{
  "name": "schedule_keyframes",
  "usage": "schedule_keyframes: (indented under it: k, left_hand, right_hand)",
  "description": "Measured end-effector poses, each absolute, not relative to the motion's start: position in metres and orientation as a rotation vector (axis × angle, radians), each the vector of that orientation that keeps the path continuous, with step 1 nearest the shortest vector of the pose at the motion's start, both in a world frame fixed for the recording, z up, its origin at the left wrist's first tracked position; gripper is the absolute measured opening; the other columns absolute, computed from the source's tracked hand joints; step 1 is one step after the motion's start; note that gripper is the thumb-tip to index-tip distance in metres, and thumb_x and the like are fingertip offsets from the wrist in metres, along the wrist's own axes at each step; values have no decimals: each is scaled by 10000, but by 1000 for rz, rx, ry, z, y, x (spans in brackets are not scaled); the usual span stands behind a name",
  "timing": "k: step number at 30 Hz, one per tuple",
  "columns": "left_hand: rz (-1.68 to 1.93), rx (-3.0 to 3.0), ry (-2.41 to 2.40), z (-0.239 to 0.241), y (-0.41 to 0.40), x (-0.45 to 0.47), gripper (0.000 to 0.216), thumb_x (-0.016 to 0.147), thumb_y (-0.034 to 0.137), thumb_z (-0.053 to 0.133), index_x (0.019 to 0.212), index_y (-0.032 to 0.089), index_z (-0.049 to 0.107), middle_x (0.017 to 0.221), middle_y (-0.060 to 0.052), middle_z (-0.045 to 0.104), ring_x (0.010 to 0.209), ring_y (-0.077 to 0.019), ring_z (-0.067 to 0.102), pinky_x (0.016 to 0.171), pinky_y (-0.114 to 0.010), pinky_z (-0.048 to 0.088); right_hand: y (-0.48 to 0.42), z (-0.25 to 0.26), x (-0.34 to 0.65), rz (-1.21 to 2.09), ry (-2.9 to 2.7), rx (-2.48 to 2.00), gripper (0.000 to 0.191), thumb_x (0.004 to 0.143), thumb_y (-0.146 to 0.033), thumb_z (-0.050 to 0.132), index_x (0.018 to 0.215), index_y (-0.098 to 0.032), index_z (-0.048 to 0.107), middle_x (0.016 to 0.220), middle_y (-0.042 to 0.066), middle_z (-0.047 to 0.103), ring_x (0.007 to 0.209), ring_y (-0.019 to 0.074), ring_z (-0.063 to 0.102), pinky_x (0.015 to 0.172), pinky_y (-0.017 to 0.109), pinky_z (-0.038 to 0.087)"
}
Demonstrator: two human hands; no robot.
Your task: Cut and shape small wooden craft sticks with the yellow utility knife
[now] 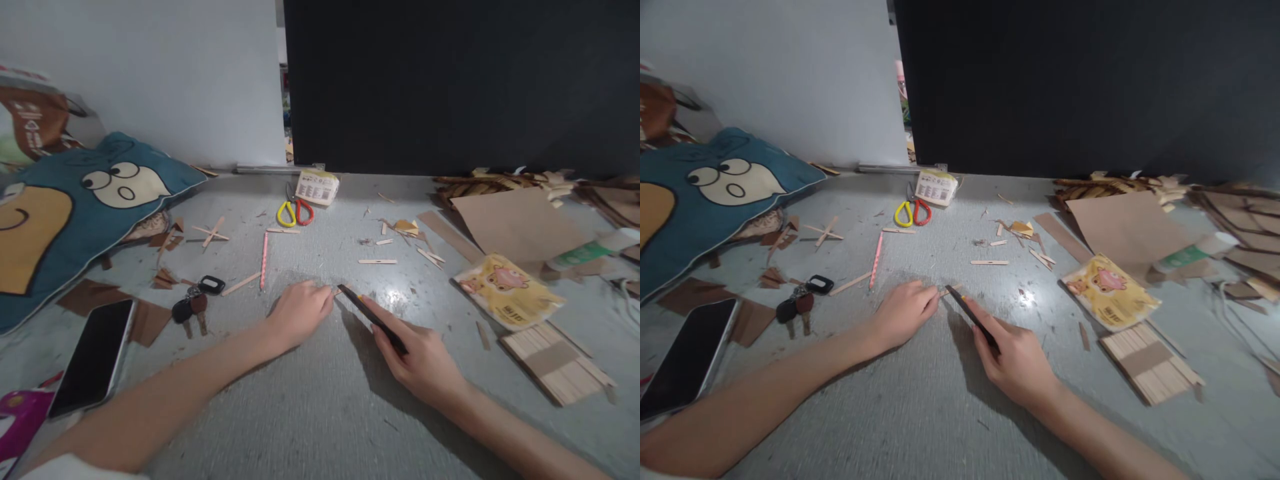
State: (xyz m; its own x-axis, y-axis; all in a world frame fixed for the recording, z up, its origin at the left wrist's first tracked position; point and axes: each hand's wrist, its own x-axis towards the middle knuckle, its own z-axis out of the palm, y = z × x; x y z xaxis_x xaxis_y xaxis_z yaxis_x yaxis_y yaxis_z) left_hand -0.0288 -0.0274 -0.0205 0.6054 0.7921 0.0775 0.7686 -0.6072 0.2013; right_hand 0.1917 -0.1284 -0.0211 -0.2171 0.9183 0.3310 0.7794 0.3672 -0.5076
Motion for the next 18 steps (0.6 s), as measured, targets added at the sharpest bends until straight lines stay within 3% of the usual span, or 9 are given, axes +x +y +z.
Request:
schedule_keyframes:
  k: [18]
  left_hand:
    - [292,2669,1256,-23,-26,-30,381,1068,288,437,861,169,734,742,-74,628,731,-227,612,681,-337,449]
  right_hand:
    - [-128,-20,192,344,-2055,-1418,468,1044,-250,444,1468,-122,596,600,-10,687,381,103,501,482,213,441]
